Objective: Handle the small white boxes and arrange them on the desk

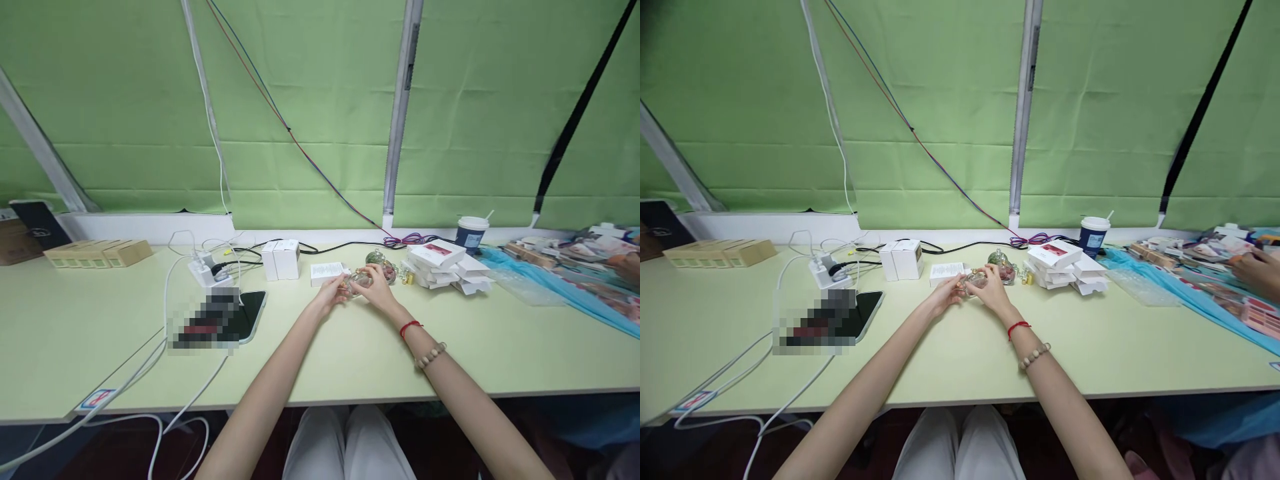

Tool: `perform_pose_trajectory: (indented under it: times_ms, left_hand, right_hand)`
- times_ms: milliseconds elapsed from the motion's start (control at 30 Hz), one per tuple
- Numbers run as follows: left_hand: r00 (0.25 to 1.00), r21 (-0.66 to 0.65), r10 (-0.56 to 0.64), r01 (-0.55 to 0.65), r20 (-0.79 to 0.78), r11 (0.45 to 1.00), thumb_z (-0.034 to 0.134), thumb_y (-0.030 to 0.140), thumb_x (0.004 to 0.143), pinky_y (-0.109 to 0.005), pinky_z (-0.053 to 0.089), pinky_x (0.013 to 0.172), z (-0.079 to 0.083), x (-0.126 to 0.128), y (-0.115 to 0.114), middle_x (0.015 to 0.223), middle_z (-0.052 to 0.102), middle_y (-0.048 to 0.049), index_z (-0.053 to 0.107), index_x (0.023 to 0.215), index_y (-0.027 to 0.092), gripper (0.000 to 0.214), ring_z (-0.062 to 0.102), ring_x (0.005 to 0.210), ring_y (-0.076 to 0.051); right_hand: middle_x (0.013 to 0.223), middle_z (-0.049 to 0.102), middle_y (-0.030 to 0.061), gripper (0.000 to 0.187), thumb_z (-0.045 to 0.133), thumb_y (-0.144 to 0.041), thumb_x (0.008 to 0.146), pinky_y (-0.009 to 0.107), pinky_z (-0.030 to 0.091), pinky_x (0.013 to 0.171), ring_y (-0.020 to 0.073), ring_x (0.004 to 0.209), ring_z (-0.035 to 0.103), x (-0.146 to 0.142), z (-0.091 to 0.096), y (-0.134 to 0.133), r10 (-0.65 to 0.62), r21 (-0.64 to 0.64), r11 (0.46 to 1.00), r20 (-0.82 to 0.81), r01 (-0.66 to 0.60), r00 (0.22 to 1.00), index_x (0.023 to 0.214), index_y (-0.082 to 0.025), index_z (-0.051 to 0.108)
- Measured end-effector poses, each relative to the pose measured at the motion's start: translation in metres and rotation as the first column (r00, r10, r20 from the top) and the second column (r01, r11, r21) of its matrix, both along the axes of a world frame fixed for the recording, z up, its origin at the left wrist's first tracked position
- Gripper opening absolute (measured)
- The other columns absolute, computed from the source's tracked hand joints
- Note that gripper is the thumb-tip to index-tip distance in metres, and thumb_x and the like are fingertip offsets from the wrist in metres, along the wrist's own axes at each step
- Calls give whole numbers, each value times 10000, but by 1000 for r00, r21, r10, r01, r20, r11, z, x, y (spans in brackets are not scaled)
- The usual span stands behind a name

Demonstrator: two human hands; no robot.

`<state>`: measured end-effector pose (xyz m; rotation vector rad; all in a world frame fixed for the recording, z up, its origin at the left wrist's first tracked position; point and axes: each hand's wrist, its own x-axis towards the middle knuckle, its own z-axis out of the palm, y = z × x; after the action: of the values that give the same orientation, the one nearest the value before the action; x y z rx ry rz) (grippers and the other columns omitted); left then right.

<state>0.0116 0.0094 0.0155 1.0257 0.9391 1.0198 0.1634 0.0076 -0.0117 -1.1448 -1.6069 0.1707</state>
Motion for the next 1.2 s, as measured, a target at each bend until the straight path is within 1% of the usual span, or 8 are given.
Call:
perform_pose_trajectory:
  times_ms: [267, 400, 500, 733, 867, 1000, 1100, 1200]
  left_hand:
    - [977, 61, -162, 172, -142, 983, 535, 302, 843, -189, 422, 424, -3, 1, -2, 696, 537, -19, 608, 913, 100, 226, 527, 499, -71]
    - [980, 66, -147, 157, -133, 985, 548, 300, 835, -184, 429, 436, -2, 0, -1, 745, 548, -27, 584, 1023, 117, 265, 540, 519, -70]
    - [986, 51, -113, 119, -121, 992, 592, 322, 803, -184, 423, 433, -2, -1, 0, 727, 537, -18, 583, 978, 114, 272, 528, 501, -64]
    - [990, 32, -93, 97, -107, 995, 616, 327, 781, -187, 420, 430, -2, -1, 0, 688, 514, 3, 577, 911, 117, 250, 506, 471, -54]
    - [988, 40, -104, 109, -113, 993, 605, 323, 790, -182, 414, 428, -2, -1, -1, 678, 519, 1, 572, 893, 115, 234, 491, 459, -49]
    - [988, 30, -110, 114, -104, 993, 578, 302, 810, -173, 398, 418, -1, 0, -1, 644, 496, 16, 571, 908, 118, 209, 472, 439, -44]
    - [989, 29, -109, 113, -98, 993, 570, 289, 814, -172, 390, 413, -1, 0, -1, 636, 485, 22, 572, 913, 116, 199, 462, 427, -41]
    - [989, 32, -110, 114, -102, 993, 551, 289, 827, -171, 388, 412, -1, 1, -1, 648, 483, 21, 571, 917, 117, 195, 462, 428, -39]
  right_hand:
    - [1168, 435, 118, 369, 610, -306, 671, 385, 432, 899, 226, 996, 528, 1, 8, -4, -77, 31, 996, -18, 78, 997, 1011, -165, 581]
    - [1200, 426, 108, 393, 512, -167, 635, 356, 469, 838, 200, 935, 556, 3, 11, -5, -3, 57, 998, -14, 4, 1000, 1022, -179, 576]
    - [1227, 420, 109, 436, 458, -132, 623, 325, 494, 746, 197, 924, 566, 3, 14, -6, 44, 59, 997, -28, -43, 999, 1041, -185, 566]
    - [1166, 482, 99, 468, 374, -36, 595, 395, 392, 906, 193, 950, 546, 13, 18, -9, -170, 109, 981, 69, 162, 983, 984, -171, 595]
    - [1144, 483, 103, 444, 370, -38, 603, 393, 354, 934, 219, 1112, 462, 19, 17, -9, -276, 120, 956, 62, 268, 959, 959, -168, 603]
    - [1140, 472, 114, 361, 386, -111, 692, 355, 382, 889, 204, 1044, 491, 18, 18, -9, -306, 119, 946, 12, 303, 952, 980, -162, 598]
    - [1164, 455, 119, 300, 490, -237, 733, 374, 370, 910, 221, 1054, 480, 15, 18, -9, -309, 144, 942, 28, 302, 951, 1010, -166, 581]
    - [1212, 423, 121, 390, 588, -277, 698, 399, 365, 921, 246, 1101, 458, 15, 17, -9, -298, 123, 950, 103, 286, 949, 1072, -177, 551]
